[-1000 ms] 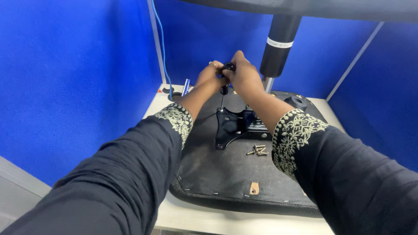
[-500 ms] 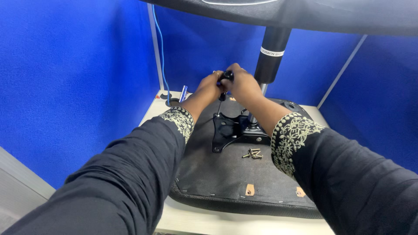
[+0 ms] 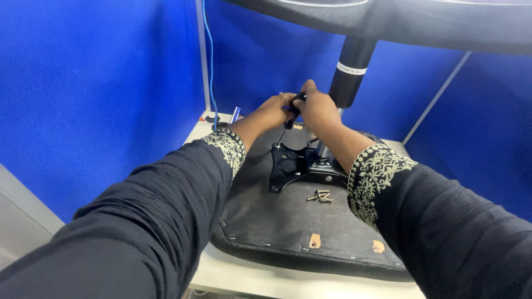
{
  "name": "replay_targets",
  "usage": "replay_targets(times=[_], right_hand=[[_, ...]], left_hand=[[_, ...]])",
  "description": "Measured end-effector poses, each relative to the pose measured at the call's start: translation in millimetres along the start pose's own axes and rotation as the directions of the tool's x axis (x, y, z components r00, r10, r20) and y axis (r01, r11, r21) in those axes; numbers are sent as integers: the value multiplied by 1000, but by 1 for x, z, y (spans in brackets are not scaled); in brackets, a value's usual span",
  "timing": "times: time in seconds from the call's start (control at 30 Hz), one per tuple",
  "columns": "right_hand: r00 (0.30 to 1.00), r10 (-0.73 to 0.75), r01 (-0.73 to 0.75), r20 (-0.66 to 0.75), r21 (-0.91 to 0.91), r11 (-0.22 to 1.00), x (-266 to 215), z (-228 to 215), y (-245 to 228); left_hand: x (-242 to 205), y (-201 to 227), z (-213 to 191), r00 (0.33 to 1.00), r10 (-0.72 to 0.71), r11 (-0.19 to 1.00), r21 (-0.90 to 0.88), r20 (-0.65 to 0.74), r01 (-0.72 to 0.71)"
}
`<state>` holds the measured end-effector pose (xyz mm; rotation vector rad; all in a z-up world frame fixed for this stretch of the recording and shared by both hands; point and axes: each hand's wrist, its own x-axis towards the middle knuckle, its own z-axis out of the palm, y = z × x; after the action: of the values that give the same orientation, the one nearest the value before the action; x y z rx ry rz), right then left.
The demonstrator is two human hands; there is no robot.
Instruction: The person aligns and inserts a black knob onto a metal rod of a chair base, then rotates it to secure it in place. The hands manipulate the knob and rod while several screws lie nearby on a black cushioned surface.
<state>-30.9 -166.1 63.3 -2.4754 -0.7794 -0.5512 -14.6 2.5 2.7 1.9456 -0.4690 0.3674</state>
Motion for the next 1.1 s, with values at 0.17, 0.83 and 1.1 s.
replay_targets(times=[0.17, 0.83, 1.1], right_hand=[[999, 43, -43, 0, 33, 999, -3, 3, -3], [995, -94, 94, 22, 34, 995, 15, 2, -1], [987, -143, 137, 77, 84, 987, 32, 6, 6]], left_hand=[[-14, 7, -1, 997, -70, 996, 60, 19, 68], [-12, -3, -18, 977, -193, 967, -150, 93, 205], [23, -35, 1, 977, -135, 960, 222, -163, 170]])
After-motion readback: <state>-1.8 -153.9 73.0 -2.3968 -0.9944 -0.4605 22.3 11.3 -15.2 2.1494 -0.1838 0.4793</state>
